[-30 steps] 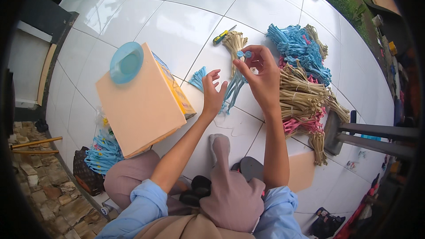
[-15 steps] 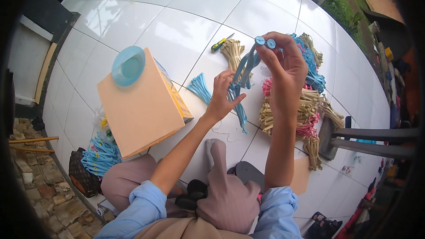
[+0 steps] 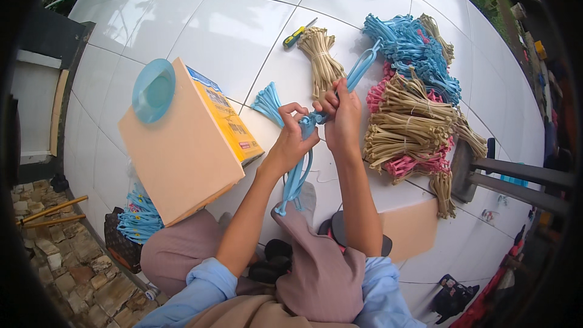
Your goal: The person assembles sandal components by attaching small flower-shaped decorations to the straps and grouping bundles of straps together by hand.
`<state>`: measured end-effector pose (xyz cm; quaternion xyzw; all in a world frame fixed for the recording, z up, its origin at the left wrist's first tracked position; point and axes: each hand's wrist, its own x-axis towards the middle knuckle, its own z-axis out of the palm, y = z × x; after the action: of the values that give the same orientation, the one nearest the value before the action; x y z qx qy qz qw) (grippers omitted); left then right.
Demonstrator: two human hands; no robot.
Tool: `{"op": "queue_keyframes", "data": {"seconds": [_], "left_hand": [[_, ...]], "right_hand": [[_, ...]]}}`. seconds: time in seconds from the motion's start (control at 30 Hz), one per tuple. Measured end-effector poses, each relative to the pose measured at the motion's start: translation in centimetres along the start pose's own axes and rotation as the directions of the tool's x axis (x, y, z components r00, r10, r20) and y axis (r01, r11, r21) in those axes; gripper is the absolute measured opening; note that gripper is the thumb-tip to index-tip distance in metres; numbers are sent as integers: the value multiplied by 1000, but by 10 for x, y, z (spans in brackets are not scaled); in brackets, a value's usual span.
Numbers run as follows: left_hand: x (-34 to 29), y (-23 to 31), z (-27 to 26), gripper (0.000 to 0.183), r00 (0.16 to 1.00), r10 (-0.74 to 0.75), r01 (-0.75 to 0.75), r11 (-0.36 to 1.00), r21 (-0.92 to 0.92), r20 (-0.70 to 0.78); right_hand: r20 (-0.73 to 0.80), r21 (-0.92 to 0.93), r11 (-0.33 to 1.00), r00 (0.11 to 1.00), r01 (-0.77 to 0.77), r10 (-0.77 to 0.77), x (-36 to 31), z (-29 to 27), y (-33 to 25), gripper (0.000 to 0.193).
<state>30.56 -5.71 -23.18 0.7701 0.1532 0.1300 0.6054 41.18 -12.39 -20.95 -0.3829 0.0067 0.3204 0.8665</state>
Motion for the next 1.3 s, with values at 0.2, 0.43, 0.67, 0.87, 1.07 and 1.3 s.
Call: {"op": "queue_keyframes", "data": {"seconds": [0.2,0.43,0.67,0.87,1.07,1.3], "left_hand": [[2,17,2,47,999,-34,36,997,-69,25],[-5,10,-5,42,998,24,-25,999,-20,-63],[39,-33,3,46,962,116,-51,966,255,-247],[45,-24,2,65,916,170,95,788,608,-364],[25,91,-18,31,885,185,-141,981,133,-427],[-22,223,-131,34,841,348,-375,927,18,-414]], "right_hand": [[-140,21,1000,990,20,-16,22,3,-9,20],[-220,-210,919,900,334,-377,52,-42,-58,22],[-99,-378,926,994,5,-46,27,-31,9,23],[-77,-555,824,993,-116,88,6,-23,15,21],[287,-624,760,958,185,3,-39,55,-24,38],[650,-506,611,735,610,-196,-96,186,-73,37]]}}
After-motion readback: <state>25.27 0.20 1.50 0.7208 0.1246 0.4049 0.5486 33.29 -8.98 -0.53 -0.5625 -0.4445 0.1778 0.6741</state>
